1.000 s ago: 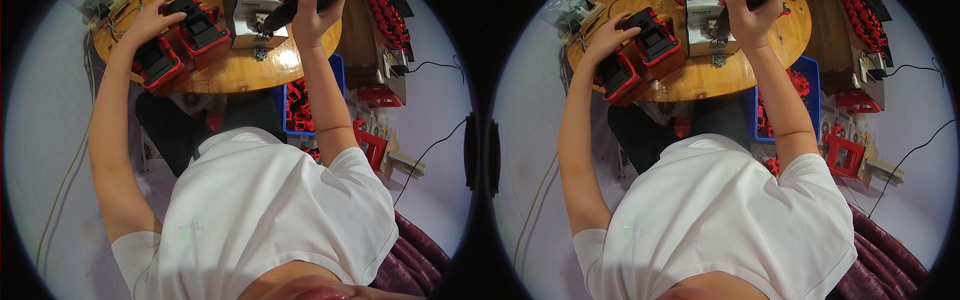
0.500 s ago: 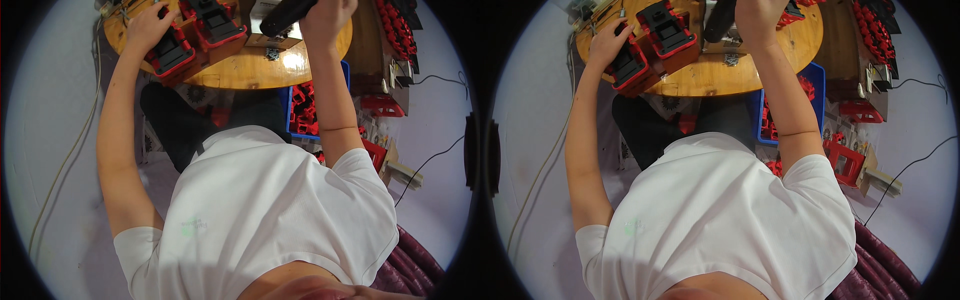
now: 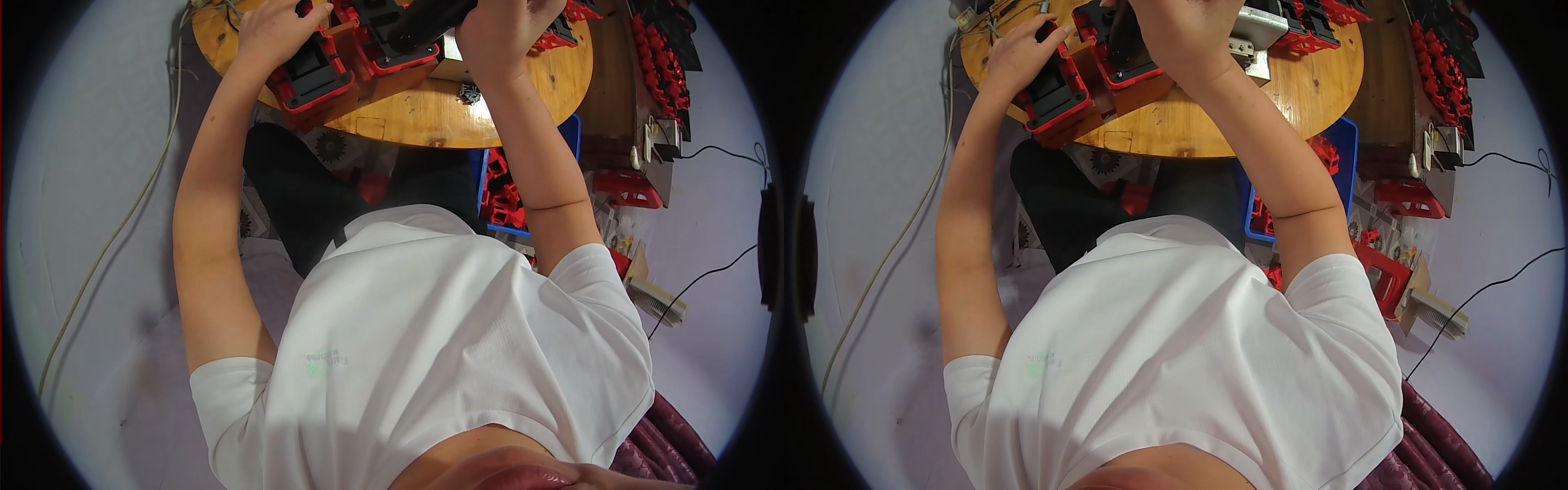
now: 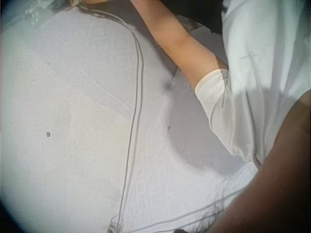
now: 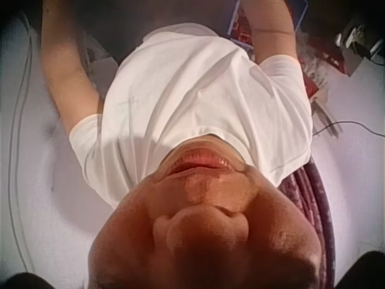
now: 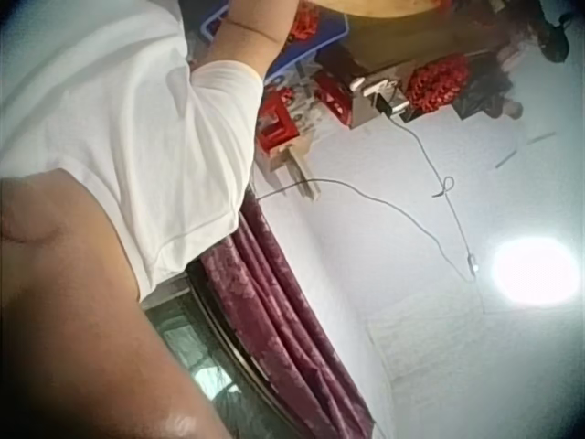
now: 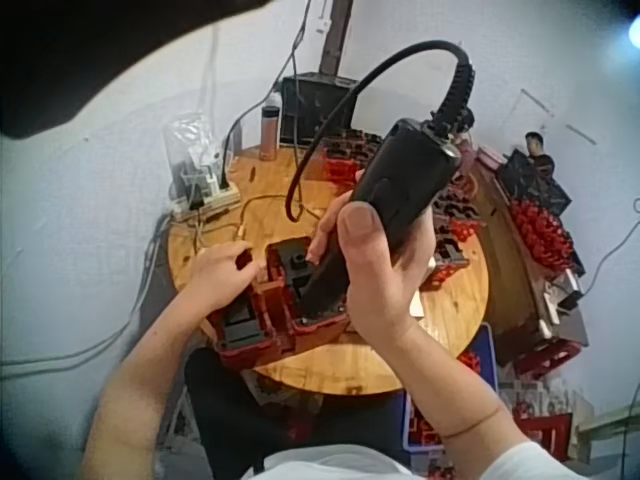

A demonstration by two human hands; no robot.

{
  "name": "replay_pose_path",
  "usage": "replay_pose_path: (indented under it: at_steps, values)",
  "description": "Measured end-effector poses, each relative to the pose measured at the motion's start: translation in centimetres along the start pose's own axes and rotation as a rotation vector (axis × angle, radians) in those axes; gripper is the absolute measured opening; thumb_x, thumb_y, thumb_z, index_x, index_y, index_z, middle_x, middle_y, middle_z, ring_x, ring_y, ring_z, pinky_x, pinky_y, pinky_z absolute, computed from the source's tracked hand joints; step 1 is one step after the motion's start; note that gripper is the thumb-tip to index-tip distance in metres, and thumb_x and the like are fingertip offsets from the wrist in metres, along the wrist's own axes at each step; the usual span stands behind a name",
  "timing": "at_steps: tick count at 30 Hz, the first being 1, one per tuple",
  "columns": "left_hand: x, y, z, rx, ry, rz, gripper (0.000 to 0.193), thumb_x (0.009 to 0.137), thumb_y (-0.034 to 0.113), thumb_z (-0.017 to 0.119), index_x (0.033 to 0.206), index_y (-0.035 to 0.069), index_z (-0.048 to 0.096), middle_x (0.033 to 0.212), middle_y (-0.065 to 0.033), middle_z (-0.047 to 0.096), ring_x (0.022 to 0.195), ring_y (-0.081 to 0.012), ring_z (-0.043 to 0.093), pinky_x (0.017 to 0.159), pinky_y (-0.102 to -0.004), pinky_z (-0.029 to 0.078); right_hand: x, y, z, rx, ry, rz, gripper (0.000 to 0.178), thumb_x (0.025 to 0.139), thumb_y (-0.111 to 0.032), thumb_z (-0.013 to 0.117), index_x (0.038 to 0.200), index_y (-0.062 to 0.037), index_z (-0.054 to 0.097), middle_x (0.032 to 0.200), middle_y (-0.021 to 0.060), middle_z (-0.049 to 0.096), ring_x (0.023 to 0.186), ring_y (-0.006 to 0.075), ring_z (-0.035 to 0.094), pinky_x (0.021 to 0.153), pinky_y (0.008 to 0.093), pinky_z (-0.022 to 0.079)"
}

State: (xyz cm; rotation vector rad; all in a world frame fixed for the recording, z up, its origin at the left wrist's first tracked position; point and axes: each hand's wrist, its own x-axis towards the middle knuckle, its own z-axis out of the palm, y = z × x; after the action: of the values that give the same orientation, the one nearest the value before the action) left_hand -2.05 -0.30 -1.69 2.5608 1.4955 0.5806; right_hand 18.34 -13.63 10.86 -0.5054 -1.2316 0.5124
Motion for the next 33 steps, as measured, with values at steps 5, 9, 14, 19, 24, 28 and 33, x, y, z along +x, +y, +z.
replay_pose_path:
  at_steps: [5, 9, 14, 19, 24, 28, 33]
  values:
    - [-0.1, 0.0, -0.2, -0.007, -0.002, -0.002, 0.068, 0.086, 0.069, 0.051, 0.130, 0.018, 0.062, 0.116, -0.0127, 0.069, 0.111, -0.0323, 0.063, 0.097, -0.0438, 0.045, -0.2, -0.2, 0.2, 0.031, 0.011, 0.019, 0.039, 0.093, -0.030, 0.068, 0.110, -0.0030, 0.045, 0.081, 0.0106, 0.062, 0.063, 0.0175, 0.061, 0.055, 0.0307, 0.052]
    - [-0.2, 0.4, -0.5, -0.016, -0.014, -0.005, 0.066, 0.086, 0.067, 0.052, 0.129, 0.017, 0.063, 0.116, -0.0128, 0.069, 0.111, -0.0321, 0.063, 0.096, -0.0438, 0.045, -0.1, 0.3, -0.2, 0.058, -0.058, -0.047, 0.044, 0.092, -0.032, 0.069, 0.113, -0.0014, 0.046, 0.082, 0.0115, 0.062, 0.063, 0.0185, 0.062, 0.055, 0.0312, 0.052]
    - [-0.9, 3.9, -3.7, -0.139, 0.030, 0.006, 0.051, 0.084, 0.047, 0.066, 0.107, 0.001, 0.068, 0.101, -0.0218, 0.069, 0.095, -0.0386, 0.065, 0.081, -0.0461, 0.051, -0.2, 0.5, -0.5, 0.065, -0.066, -0.081, 0.047, 0.091, -0.035, 0.070, 0.114, -0.0006, 0.047, 0.083, 0.0113, 0.062, 0.064, 0.0185, 0.063, 0.055, 0.0313, 0.053]
    - [-1.1, 4.3, -4.0, -0.140, 0.059, -0.003, 0.046, 0.083, 0.042, 0.066, 0.103, 0.000, 0.069, 0.095, -0.0215, 0.069, 0.089, -0.0385, 0.066, 0.077, -0.0463, 0.051, 0.0, 0.5, -0.2, 0.033, -0.031, -0.034, 0.047, 0.091, -0.036, 0.070, 0.114, -0.0010, 0.048, 0.083, 0.0110, 0.063, 0.064, 0.0186, 0.063, 0.055, 0.0312, 0.054]
    - [-1.1, 3.9, -3.7, -0.120, 0.066, -0.011, 0.048, 0.083, 0.043, 0.065, 0.105, 0.000, 0.069, 0.098, -0.0214, 0.069, 0.092, -0.0376, 0.066, 0.079, -0.0453, 0.051, 0.0, 1.0, -0.6, 0.054, -0.116, -0.082, 0.045, 0.091, -0.033, 0.069, 0.115, -0.0017, 0.046, 0.082, 0.0107, 0.062, 0.064, 0.0172, 0.062, 0.056, 0.0301, 0.053]
    - [-1.2, 4.3, -3.9, -0.110, 0.055, -0.040, 0.049, 0.084, 0.043, 0.065, 0.108, 0.000, 0.069, 0.101, -0.0214, 0.069, 0.095, -0.0371, 0.065, 0.081, -0.0449, 0.051, -0.9, 0.5, 0.8, 0.004, -0.095, -0.058, 0.042, 0.091, -0.025, 0.068, 0.116, -0.0028, 0.044, 0.082, 0.0092, 0.061, 0.063, 0.0143, 0.059, 0.056, 0.0281, 0.051]
    - [-1.1, 3.1, -2.4, -0.078, 0.094, 0.011, 0.054, 0.085, 0.051, 0.060, 0.114, 0.006, 0.067, 0.107, -0.0185, 0.069, 0.101, -0.0359, 0.064, 0.087, -0.0446, 0.050, -0.7, 2.0, 0.2, -0.077, -0.184, -0.136, 0.041, 0.089, -0.015, 0.068, 0.119, -0.0038, 0.042, 0.085, 0.0048, 0.058, 0.063, 0.0091, 0.055, 0.056, 0.0233, 0.047]
